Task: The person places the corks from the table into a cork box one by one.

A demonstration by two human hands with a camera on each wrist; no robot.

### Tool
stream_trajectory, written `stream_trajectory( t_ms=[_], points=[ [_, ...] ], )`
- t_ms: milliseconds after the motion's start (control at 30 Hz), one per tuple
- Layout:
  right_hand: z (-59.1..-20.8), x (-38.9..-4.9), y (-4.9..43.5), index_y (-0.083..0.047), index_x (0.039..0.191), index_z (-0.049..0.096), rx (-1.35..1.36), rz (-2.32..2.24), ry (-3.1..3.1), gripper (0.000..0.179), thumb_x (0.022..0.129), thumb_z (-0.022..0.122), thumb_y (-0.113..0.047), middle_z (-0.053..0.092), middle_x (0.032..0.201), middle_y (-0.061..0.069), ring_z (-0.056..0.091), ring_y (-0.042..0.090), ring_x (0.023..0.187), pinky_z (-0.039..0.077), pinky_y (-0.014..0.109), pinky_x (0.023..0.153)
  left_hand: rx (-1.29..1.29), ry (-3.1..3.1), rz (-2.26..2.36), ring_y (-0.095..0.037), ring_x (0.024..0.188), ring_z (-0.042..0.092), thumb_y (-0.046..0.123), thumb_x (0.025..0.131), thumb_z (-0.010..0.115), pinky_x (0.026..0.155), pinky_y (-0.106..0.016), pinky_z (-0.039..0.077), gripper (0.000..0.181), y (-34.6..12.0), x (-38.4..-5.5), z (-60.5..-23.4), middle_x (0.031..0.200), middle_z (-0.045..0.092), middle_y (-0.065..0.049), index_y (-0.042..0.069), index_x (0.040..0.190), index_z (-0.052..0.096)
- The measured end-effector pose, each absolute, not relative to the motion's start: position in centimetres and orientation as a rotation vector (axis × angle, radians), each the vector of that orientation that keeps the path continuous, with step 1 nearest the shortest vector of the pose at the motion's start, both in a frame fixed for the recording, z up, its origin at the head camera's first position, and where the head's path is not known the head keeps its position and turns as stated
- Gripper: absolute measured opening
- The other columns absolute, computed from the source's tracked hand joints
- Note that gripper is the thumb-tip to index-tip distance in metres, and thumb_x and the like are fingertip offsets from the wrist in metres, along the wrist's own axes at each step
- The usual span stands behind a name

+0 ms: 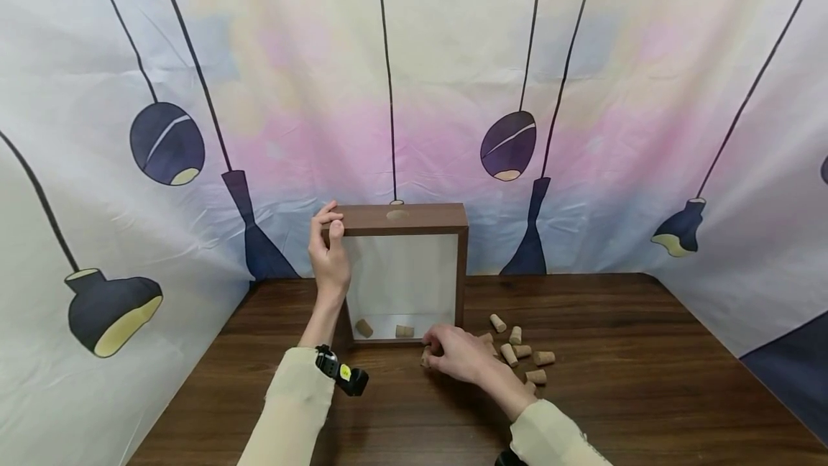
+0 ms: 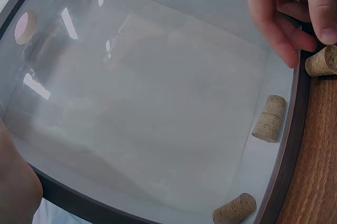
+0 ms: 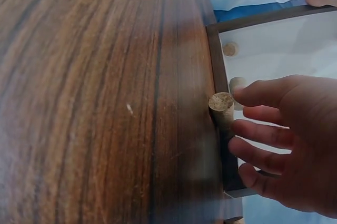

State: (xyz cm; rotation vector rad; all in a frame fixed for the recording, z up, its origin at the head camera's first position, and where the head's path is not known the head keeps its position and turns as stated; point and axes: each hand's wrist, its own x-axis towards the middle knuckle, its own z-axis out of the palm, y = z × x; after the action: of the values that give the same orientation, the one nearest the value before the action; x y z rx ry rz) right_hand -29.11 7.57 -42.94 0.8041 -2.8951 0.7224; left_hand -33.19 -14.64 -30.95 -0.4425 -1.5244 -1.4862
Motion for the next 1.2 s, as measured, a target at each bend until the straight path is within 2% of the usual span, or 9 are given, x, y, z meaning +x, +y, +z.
stream_trajectory(
  t_ms=[333,633,1033,1200],
  points=[
    [-43.0,-28.9,7.4,-0.017,0.101,0.069,0.786,0.671,-2.93,0.016,0.087,0.074,-0.022,0.06,0.1,-0.002,0.06,0.014,0.086,0.049,0.034,0.072,-0.447,-1.523,-1.484,-0.037,0.123,0.05,0.01,0.099,0.046,0.097,-0.028,0.036,0.029,-14.7,-33.3,-31.1,0.142,0.05,-0.027,-0.015,0.111,0.053],
    [-43.2,-28.9,7.5,-0.019,0.091,0.067,0.793,0.712,-2.905,0.012,0.085,0.077,-0.021,0.063,0.09,-0.006,0.057,0.008,0.077,0.046,0.029,0.066,-0.442,-1.53,-1.476,-0.037,0.131,0.047,0.012,0.1,0.046,0.098,-0.026,0.036,0.028,-14.7,-33.3,-31.2,0.142,0.051,-0.025,-0.013,0.111,0.054],
    [-43.0,-29.2,7.7,-0.022,0.091,0.068,0.779,0.785,-2.833,0.011,0.085,0.077,-0.024,0.065,0.093,-0.007,0.06,0.008,0.082,0.048,0.029,0.07,-0.437,-1.53,-1.478,-0.037,0.133,0.046,0.012,0.1,0.046,0.1,-0.027,0.036,0.029,-14.7,-33.3,-31.3,0.142,0.051,-0.025,-0.013,0.111,0.054],
    [-42.2,-29.1,7.7,-0.023,0.092,0.068,0.766,0.825,-2.742,0.011,0.085,0.077,-0.025,0.066,0.095,-0.008,0.059,0.006,0.077,0.047,0.025,0.067,-0.438,-1.529,-1.47,-0.037,0.132,0.047,0.012,0.1,0.046,0.1,-0.026,0.036,0.029,-14.7,-33.3,-31.3,0.142,0.051,-0.026,-0.013,0.111,0.054]
  ],
)
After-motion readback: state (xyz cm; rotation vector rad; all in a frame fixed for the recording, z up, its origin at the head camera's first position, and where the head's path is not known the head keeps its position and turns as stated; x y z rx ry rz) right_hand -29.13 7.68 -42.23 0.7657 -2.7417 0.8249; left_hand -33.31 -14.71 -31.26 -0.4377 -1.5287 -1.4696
